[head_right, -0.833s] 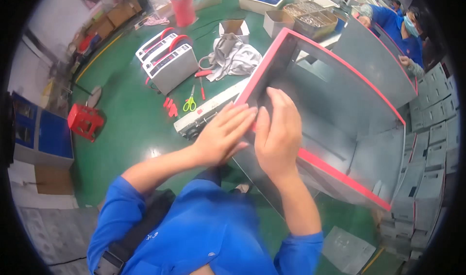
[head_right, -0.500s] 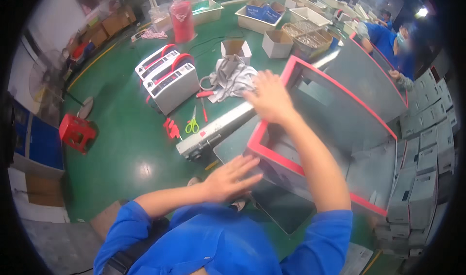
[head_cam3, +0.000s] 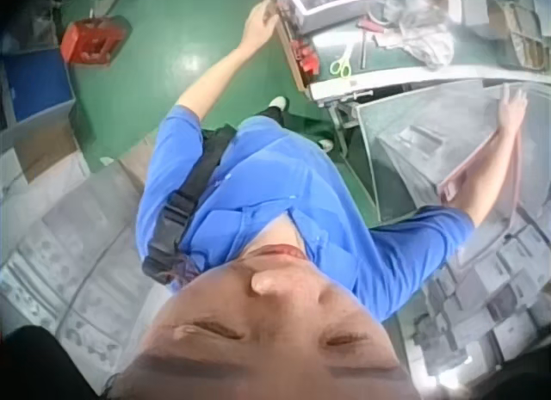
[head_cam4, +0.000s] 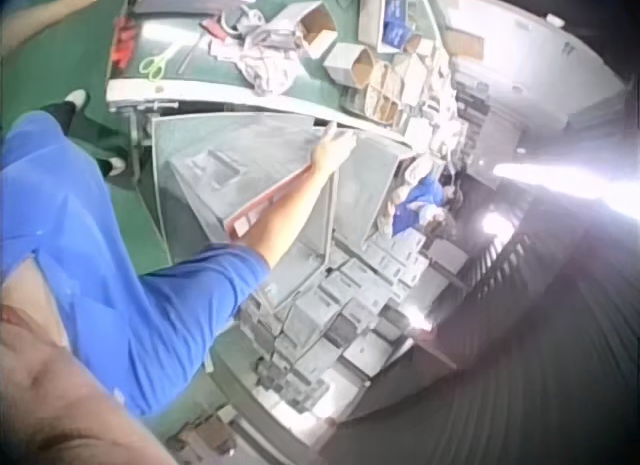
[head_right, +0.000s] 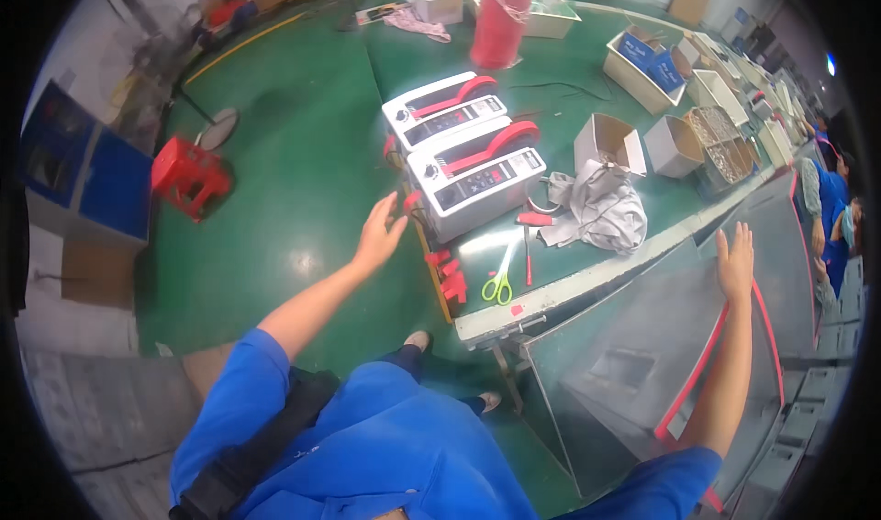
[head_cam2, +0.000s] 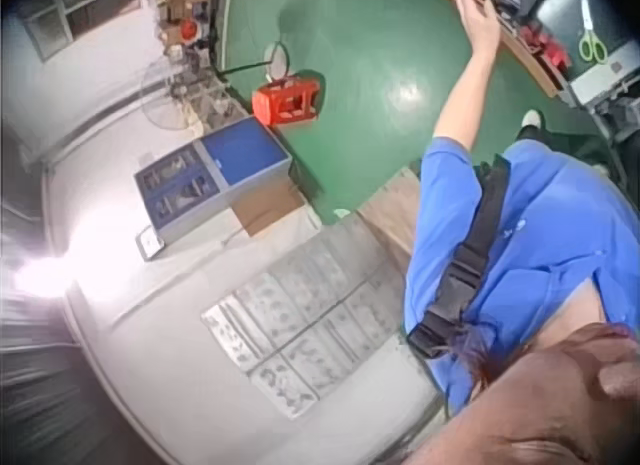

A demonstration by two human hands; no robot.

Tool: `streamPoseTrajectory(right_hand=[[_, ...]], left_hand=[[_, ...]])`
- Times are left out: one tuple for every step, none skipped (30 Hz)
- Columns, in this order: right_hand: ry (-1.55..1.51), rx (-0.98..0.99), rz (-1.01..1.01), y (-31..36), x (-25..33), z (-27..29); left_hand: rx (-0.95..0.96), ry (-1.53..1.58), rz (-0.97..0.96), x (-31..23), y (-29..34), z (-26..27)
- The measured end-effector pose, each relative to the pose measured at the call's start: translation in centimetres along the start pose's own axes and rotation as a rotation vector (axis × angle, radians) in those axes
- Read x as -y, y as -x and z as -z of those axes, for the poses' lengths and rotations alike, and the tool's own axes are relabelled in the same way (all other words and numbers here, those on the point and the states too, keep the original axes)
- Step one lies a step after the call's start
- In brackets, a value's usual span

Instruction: Applying and trimming red protective tape to the edges of metal cabinet enclosures.

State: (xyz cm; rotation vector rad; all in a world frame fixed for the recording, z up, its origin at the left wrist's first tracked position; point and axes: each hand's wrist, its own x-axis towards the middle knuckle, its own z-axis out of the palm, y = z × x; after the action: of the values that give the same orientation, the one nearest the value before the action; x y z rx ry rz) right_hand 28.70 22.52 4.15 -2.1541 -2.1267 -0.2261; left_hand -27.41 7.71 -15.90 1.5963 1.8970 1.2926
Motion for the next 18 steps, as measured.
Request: streamPoseTrajectory(right_hand=[[0.015,-0.010,-0.033,0.6,0.0,0.1],[0.023,-0.029,-0.024,1.0,0.2,0.2],[0.012,-0.052,-0.012,1.6,0.3,0.1],[0.006,-0.069,-0.006,2.6,0.6,0.0],[0.001,-0.087,0.000,3.7,0.8,0.0],[-0.012,-0.083,0.007,4.5,1.4,0.0],[-0.019,-0.087,0.003,5.5,1.6,0.3],[-0.027,-0.092,-0.001,6.9,1.9,0.6],[-0.035,-0.091,0.005,8.1,2.5,1.0],[-0.045,-0.096,0.013,9.2,3.3,1.3],[-0.055,-0.107,0.021,10.5,3.9,1.8],[-0.046,-0.099,0.013,12.0,4.7,2.2],[-0.035,-0.090,-0.002,13.8,5.4,2.7],[-0.027,-0.086,-0.016,15.5,6.4,3.2],[0.029,-0.132,0.033,17.5,8.0,3.8],[0.093,-0.173,0.080,20.1,10.2,4.6],[0.024,-0.204,0.155,22.0,14.4,6.5],[-0.198,-0.228,0.266,24.1,17.7,7.0]], left_hand=[[0.011,-0.052,-0.010,1.7,-1.2,-0.3],[0.038,-0.060,0.020,3.3,-2.3,-0.6],[0.048,0.042,0.055,3.6,-3.1,-0.9],[0.137,0.050,0.078,3.4,-3.9,-0.7],[0.228,0.056,0.100,3.3,-4.5,-0.6],[0.172,0.132,0.102,3.9,-4.5,-0.6],[0.241,0.099,0.118,3.7,-4.8,-0.3],[0.316,0.090,0.081,3.8,-4.5,-0.2],[0.378,0.081,0.042,4.1,-3.9,0.4],[0.436,0.067,-0.036,5.0,-2.6,0.8],[0.491,0.055,-0.119,5.6,-0.9,1.1],[0.621,0.061,-0.142,5.2,0.8,1.7],[0.759,0.068,-0.170,4.4,2.4,2.3],[0.865,0.063,-0.168,2.7,4.1,2.8],[0.965,0.059,-0.165,0.6,5.3,3.1],[1.034,0.035,-0.253,-1.7,5.9,2.7],[1.082,0.003,-0.332,-3.7,6.8,2.5],[1.190,-0.022,-0.319,-5.7,7.6,1.6]])
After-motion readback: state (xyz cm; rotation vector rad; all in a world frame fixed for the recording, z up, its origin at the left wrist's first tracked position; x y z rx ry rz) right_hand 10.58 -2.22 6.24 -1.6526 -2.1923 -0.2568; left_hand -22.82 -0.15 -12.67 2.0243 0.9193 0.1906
